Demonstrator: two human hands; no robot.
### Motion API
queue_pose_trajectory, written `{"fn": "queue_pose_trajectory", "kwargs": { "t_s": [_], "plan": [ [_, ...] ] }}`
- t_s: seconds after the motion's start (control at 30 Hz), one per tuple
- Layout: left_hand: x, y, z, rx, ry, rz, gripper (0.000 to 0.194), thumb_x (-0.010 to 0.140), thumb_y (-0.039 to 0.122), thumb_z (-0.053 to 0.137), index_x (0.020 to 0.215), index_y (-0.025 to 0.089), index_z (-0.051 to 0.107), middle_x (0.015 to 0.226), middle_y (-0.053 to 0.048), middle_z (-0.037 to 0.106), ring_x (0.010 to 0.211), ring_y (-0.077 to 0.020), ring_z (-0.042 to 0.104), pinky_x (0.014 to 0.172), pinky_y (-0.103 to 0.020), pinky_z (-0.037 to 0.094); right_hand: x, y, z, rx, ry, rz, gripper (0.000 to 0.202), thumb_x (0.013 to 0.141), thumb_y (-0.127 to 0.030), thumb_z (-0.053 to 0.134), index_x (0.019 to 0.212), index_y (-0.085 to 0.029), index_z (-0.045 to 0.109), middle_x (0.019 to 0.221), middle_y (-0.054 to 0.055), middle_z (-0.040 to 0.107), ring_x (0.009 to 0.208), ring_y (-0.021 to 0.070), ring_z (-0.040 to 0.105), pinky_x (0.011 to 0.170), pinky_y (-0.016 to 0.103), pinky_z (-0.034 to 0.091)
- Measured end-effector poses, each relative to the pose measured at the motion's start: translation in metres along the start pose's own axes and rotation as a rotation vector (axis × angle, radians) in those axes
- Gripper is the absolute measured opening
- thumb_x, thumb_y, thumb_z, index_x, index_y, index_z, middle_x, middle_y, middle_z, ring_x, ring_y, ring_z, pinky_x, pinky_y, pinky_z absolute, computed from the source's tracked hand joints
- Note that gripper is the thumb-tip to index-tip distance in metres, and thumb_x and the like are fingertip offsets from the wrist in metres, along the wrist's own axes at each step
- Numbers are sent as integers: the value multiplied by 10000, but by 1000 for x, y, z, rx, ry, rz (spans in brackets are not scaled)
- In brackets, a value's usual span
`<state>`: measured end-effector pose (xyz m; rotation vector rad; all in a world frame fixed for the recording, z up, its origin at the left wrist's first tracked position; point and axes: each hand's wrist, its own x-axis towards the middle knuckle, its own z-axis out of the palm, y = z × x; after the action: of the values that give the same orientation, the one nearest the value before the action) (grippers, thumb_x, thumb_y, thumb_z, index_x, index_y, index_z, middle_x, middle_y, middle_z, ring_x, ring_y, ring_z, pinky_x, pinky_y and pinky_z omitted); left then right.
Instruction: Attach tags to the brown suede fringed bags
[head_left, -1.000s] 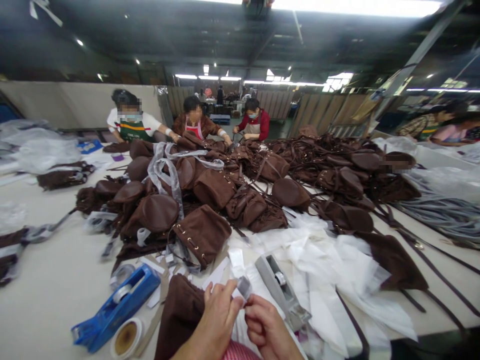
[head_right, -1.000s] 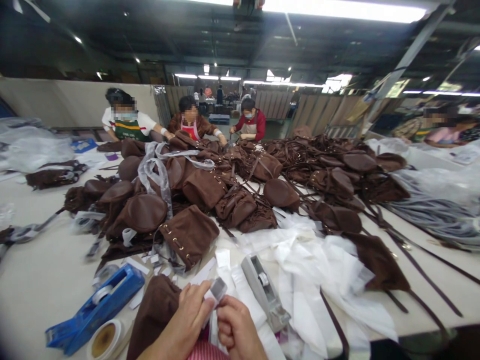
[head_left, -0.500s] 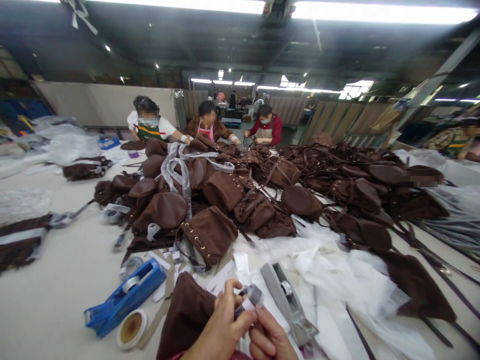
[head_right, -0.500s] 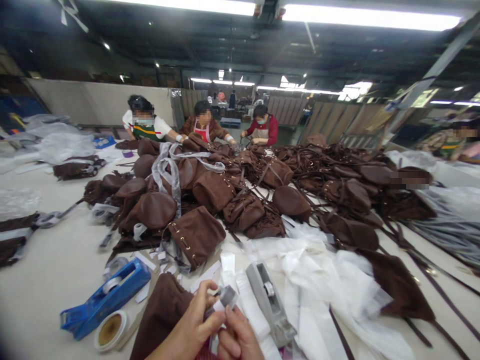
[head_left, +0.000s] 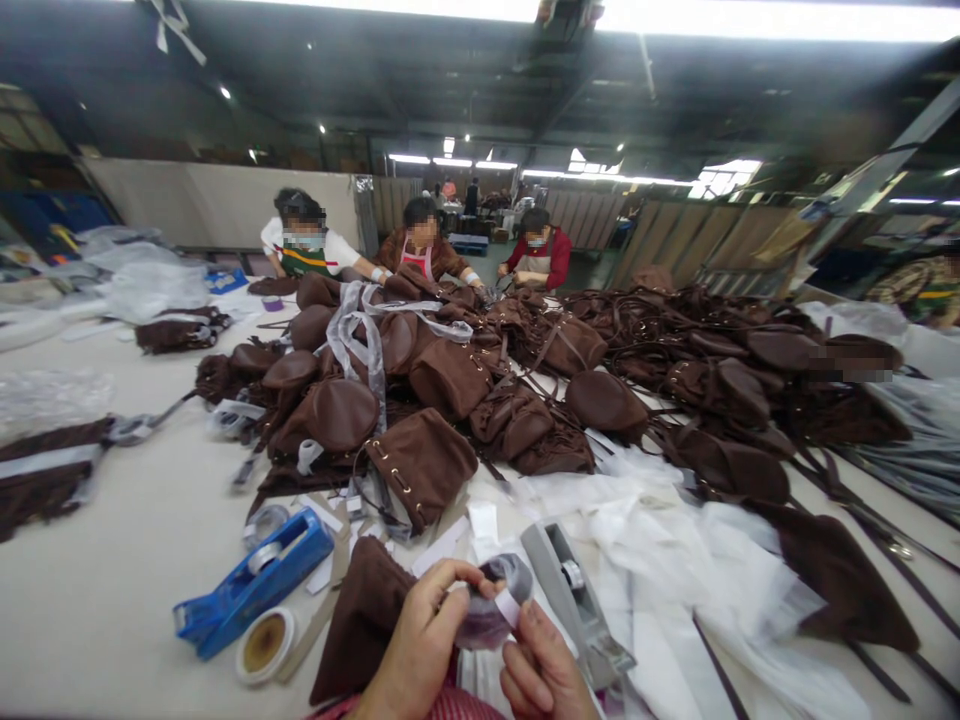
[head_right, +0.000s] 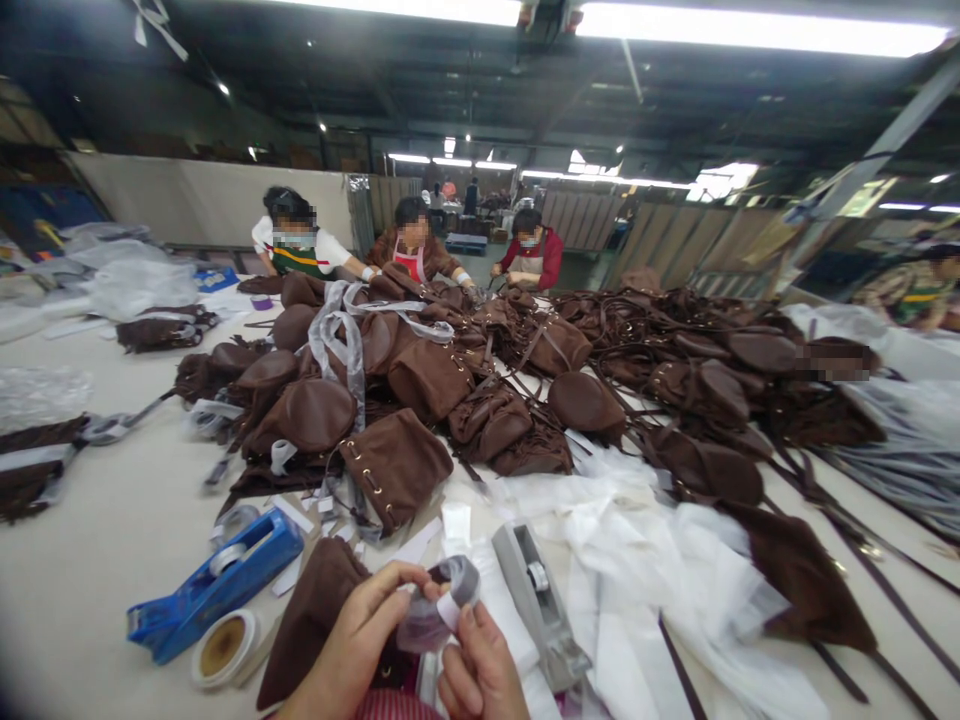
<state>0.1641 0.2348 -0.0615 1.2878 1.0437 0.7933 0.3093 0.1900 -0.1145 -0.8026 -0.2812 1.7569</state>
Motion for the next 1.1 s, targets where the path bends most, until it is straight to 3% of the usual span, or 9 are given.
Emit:
{"fn": "queue_pose_trajectory", "kwargs": {
  "t_s": [0.13,0.27,0.47,0.57,0.67,0.77,1.0,1.1],
  "plan": [
    [-1,9,-2,232,60,104,232,860,258,438,859,214,666,894,-35,682,927,-218,600,960,-353,384,-1,1,1,-23,-11,-12,381,727,-517,755,916,-206,641,364,-162,321,306,-8,57,310,124,120],
    [-3,15,2,496,73,214,176,809,179,507,825,233,674,878,-30,658,930,-220,587,1078,-469,254,-4,2,1,-32,-11,-3,384,729,-505,758,918,-193,640,337,-171,284,305,-4,69,315,121,133],
    [-4,14,5,601,56,263,135,777,140,544,781,229,646,858,-15,638,919,-206,582,1107,-532,154,-8,2,3,-53,-2,-21,398,724,-497,767,928,-175,651,337,-169,282,306,-9,80,323,121,152],
    [-2,13,5,538,51,235,163,834,209,512,691,206,589,812,-18,625,868,-196,572,1072,-494,216,-8,4,-1,-68,-21,-19,405,731,-499,759,955,-179,653,358,-161,314,293,-13,95,316,125,151],
    [-1,10,6,405,49,170,217,855,294,493,668,199,548,773,-26,604,816,-195,553,905,-377,372,-6,7,-7,-86,-53,-11,402,751,-515,733,956,-179,654,360,-155,328,279,-9,113,310,131,152],
    [1,5,6,339,74,101,225,820,322,520,639,194,554,744,-28,599,804,-200,541,777,-312,392,-3,11,-10,-121,-46,-13,426,752,-524,725,992,-183,642,343,-160,314,276,-1,121,313,137,157],
    [18,-7,9,266,182,-182,126,676,199,576,554,175,554,668,-22,577,774,-208,557,737,-309,414,0,10,-3,-379,126,-107,543,671,-611,738,937,-153,620,364,-160,290,319,-1,116,326,150,75],
    [13,-6,16,347,189,-87,187,765,222,529,590,172,575,717,-45,612,801,-213,579,801,-344,441,2,11,-1,-412,215,-144,565,643,-630,743,925,-156,620,384,-157,279,332,6,141,339,153,76]
  ]
}}
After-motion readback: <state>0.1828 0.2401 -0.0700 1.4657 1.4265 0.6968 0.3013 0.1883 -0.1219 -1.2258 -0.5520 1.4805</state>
